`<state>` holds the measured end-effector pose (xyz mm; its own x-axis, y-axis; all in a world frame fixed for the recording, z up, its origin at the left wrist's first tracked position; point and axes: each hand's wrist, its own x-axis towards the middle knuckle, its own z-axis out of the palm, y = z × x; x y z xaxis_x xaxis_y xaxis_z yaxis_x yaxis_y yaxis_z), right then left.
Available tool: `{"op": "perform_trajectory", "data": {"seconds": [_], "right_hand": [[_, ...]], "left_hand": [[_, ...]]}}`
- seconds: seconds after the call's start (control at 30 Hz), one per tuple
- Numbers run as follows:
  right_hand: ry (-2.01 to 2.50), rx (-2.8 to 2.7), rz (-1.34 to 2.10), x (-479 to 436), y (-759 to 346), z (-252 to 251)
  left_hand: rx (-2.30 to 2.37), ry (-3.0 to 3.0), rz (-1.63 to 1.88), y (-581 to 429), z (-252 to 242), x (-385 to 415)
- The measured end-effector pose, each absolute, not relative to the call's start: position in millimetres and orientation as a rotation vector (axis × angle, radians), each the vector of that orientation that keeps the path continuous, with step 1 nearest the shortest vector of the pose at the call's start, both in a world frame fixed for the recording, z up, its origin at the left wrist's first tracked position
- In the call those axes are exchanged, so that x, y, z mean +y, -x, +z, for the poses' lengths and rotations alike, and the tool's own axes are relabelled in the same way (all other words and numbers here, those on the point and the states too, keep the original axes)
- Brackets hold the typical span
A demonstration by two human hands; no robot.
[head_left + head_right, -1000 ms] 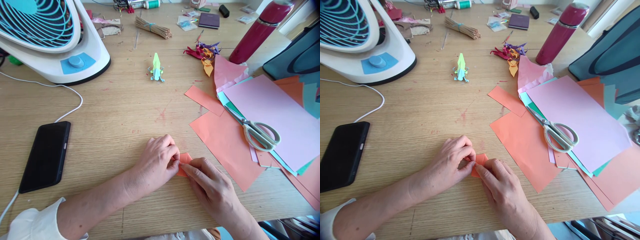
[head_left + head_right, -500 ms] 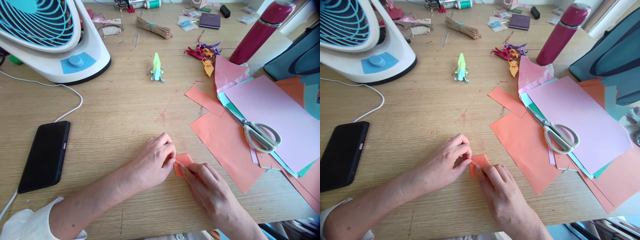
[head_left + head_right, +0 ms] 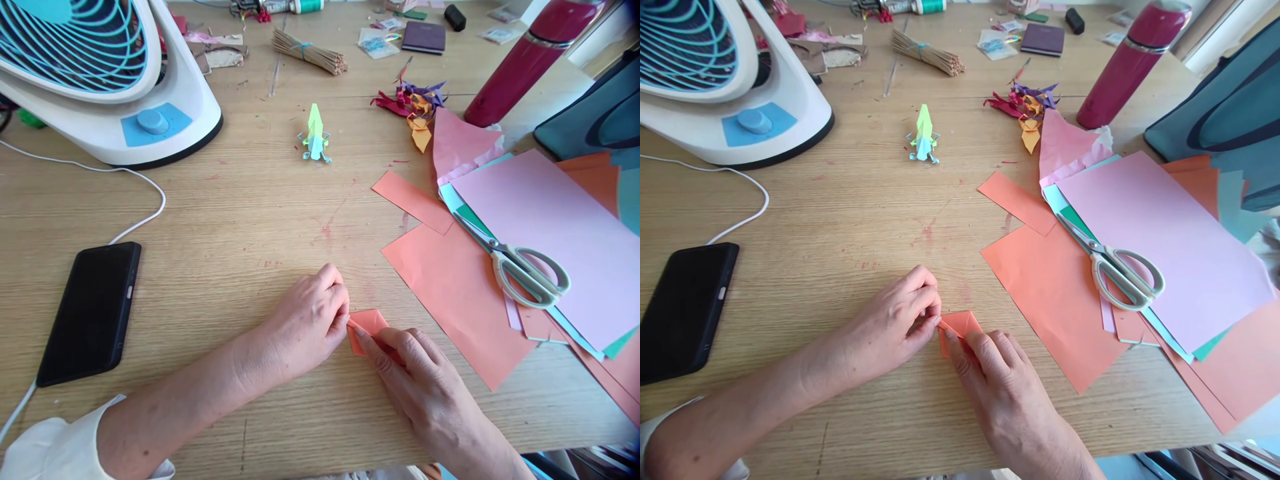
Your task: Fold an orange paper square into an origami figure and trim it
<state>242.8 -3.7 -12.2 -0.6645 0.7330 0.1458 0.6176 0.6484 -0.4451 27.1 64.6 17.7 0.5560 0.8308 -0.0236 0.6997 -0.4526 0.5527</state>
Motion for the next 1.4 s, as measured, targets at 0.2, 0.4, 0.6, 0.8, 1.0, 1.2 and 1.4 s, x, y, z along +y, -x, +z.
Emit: {"op": "perform_trajectory", "data": {"seconds": [0.2,0.4,0.6,0.8,1.0,1.2,1.4], "right_hand": [[1.098,-2.506,0.526,-3.7,-239.5,-13.8],[1.100,-2.504,0.488,-3.2,-238.9,-16.3],[1.144,-2.476,0.514,-1.5,-237.4,-15.1],[1.102,-2.457,0.464,0.0,-235.8,-14.3],[1.107,-2.459,0.477,0.4,-235.0,-14.5],[1.119,-2.465,0.504,0.6,-236.2,-12.2],[1.133,-2.448,0.491,1.3,-235.7,-10.3]], "left_hand": [[1.271,-2.391,0.247,-28.7,12.6,63.5],[1.265,-2.472,0.183,-30.3,12.3,64.1],[1.109,-2.312,0.607,-12.3,6.9,59.3],[0.887,-2.713,0.765,5.1,2.5,47.3],[0.807,-2.994,0.671,5.2,2.4,44.9],[0.810,-3.025,0.631,6.2,5.6,46.0],[0.811,-3.026,0.545,7.7,7.2,44.8]]}}
